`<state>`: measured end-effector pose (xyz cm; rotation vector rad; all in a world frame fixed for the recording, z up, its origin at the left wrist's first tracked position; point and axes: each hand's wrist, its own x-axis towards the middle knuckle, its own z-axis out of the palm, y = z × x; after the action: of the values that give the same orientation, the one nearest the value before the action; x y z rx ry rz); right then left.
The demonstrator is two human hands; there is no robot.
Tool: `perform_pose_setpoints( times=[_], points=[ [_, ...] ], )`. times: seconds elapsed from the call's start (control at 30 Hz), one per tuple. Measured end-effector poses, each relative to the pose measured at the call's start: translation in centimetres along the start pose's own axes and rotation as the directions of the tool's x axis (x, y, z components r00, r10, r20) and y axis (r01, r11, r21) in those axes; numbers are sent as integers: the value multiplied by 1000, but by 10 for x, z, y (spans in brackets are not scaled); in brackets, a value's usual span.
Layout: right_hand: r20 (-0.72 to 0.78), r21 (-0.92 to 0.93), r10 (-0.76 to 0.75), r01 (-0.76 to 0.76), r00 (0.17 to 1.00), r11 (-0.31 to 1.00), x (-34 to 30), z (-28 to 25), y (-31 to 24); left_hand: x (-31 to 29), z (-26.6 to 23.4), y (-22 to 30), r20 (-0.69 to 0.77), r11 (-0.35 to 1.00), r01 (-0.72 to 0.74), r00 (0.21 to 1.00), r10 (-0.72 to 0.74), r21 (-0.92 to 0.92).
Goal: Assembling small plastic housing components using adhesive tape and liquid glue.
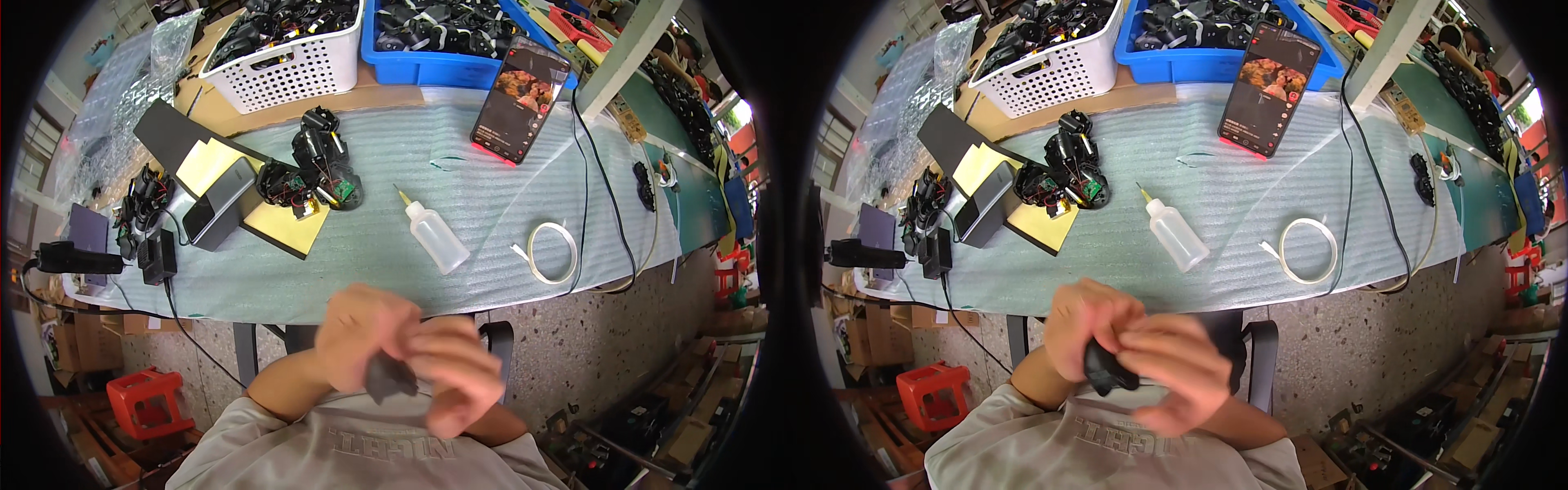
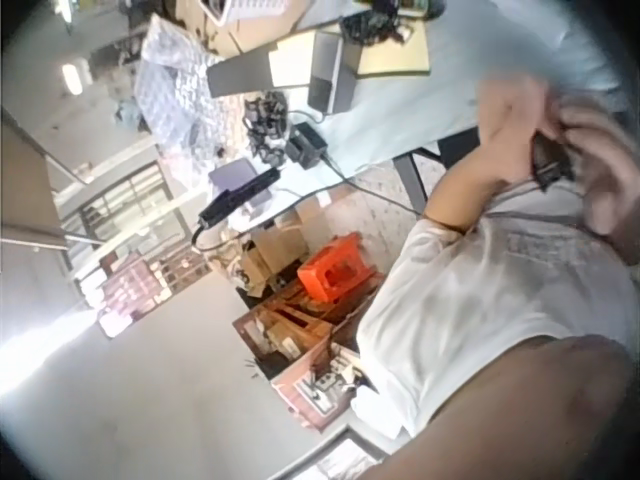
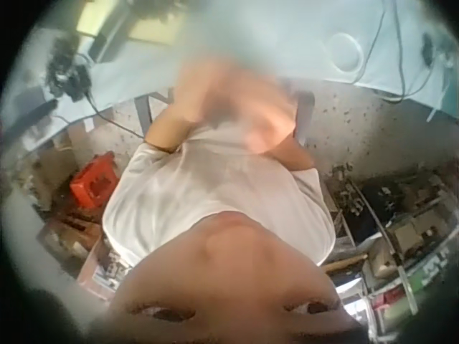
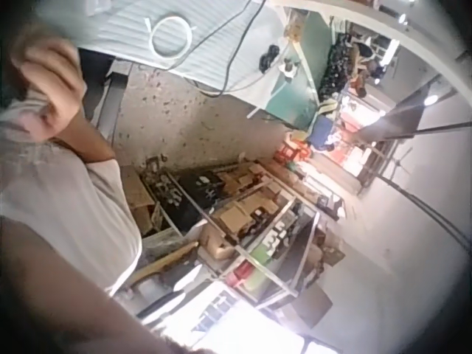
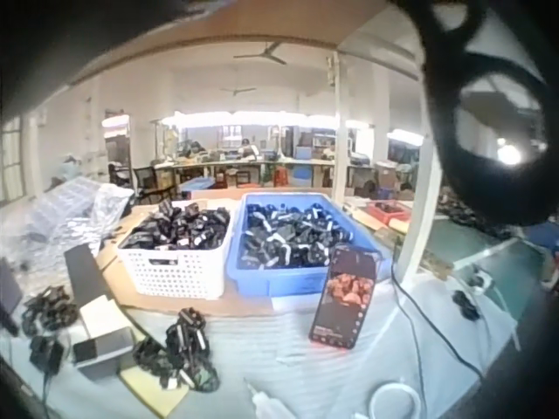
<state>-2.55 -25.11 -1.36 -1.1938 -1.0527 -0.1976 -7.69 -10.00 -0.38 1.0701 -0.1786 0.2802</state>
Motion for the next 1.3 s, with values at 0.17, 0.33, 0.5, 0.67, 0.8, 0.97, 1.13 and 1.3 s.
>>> perform_pose_setpoints(
  times=[0.17,0.33,0.5,0.67,0.8,0.97,1.13,1.3],
  points=[
    [-151,159,193,-169,970,973,-9,-6,-6,8,32,-10,484,840,-447,834,266,308],
    [-78,152,197,-184,977,971,-14,-2,-14,8,47,-7,485,783,-525,808,336,333],
    [-305,192,335,-288,891,938,-30,25,-5,-2,50,-15,308,749,-487,872,382,450],
    [-462,133,14,54,887,990,-21,16,-2,-22,35,-15,318,714,-472,880,352,517],
    [-508,123,-14,89,861,988,-12,20,-11,-29,32,-14,339,842,-388,903,265,374],
    [-319,133,139,-101,937,986,-19,13,-12,-3,27,-2,161,950,-184,976,146,253],
    [2,-335,1,0,1000,942,3,0,-12,19,9,9,-75,986,-99,991,110,132],
    [-103,-338,72,-103,992,935,8,14,0,31,13,-6,-307,907,-33,946,-107,-420]
  ],
)
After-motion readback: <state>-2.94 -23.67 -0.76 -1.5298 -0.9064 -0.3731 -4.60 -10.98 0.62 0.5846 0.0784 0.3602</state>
